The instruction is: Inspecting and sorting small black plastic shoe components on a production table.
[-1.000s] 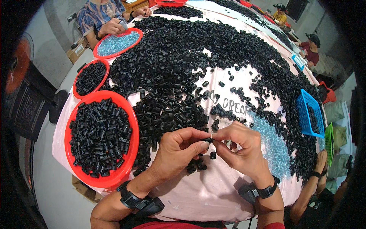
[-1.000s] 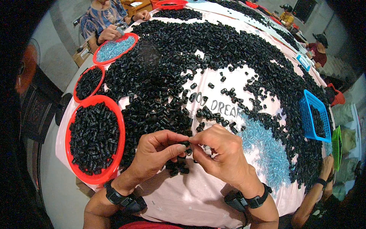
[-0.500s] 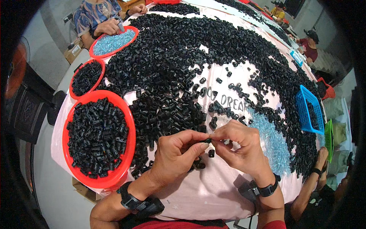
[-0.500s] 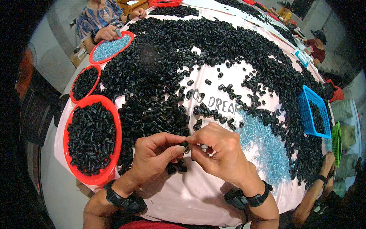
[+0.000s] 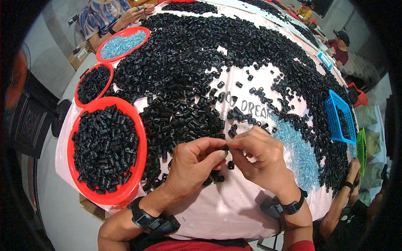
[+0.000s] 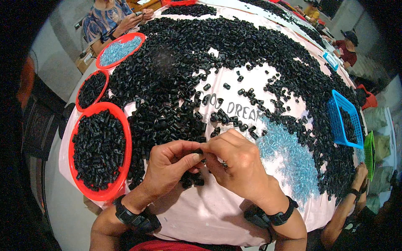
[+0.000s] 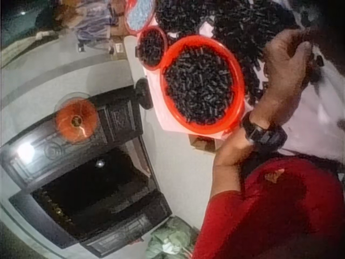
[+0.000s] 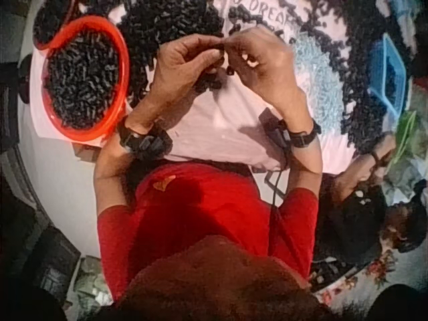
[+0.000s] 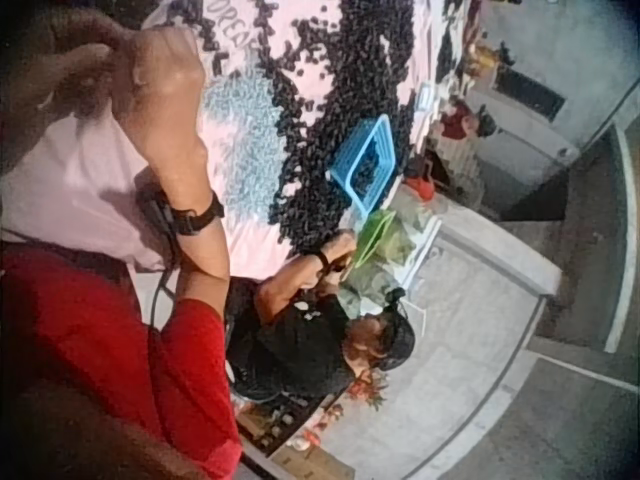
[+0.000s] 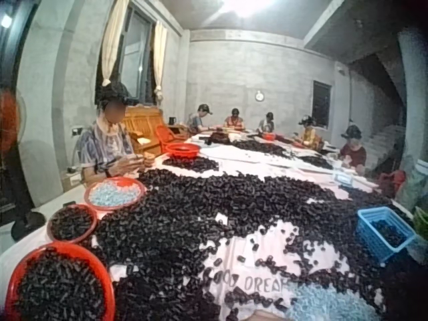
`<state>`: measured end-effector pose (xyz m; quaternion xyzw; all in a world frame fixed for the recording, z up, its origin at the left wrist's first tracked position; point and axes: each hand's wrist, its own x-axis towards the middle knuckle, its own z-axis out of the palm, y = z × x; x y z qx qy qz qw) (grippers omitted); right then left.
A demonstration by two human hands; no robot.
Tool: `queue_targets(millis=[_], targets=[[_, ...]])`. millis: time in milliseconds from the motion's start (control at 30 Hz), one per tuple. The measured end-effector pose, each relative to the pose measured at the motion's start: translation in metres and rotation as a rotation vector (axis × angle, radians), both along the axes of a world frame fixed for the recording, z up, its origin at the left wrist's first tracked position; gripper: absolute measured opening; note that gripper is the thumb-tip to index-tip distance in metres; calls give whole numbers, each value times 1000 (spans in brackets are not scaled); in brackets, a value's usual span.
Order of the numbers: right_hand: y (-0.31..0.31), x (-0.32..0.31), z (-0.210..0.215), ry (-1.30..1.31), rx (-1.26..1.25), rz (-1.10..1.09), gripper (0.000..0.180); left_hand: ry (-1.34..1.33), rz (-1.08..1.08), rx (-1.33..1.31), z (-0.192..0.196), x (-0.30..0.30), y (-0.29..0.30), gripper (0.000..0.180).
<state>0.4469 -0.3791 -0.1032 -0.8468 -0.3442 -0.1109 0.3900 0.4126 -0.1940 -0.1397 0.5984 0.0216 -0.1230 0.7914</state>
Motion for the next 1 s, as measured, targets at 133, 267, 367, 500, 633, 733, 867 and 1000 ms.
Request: queue_targets(millis=[133, 267, 367, 500, 633, 733, 867, 1000], targets=[[-1, -1, 0, -13, -23, 19, 22, -72, 1, 137, -3, -3, 1, 21], [1, -4, 3, -69, -5, 3, 26, 8, -29, -48, 5, 0, 1, 20], [3, -4, 7, -89, 6, 11, 31, 83, -59, -126, 7, 5, 5, 21], [3, -2, 8, -114, -20, 72, 39, 93, -102, -179, 1, 6, 10, 23], [3, -4, 7, -139, -49, 87, 47, 145, -132, -264, 3, 3, 7, 22], [4, -6, 9, -120, -62, 75, 52, 135, -139, -282, 1, 4, 8, 20], [10, -9, 6, -35, -76, -1, 56, 148, -193, -288, -2, 6, 11, 20], [8, -6, 4, -43, -74, 13, 54, 160, -195, -332, 1, 4, 7, 22]])
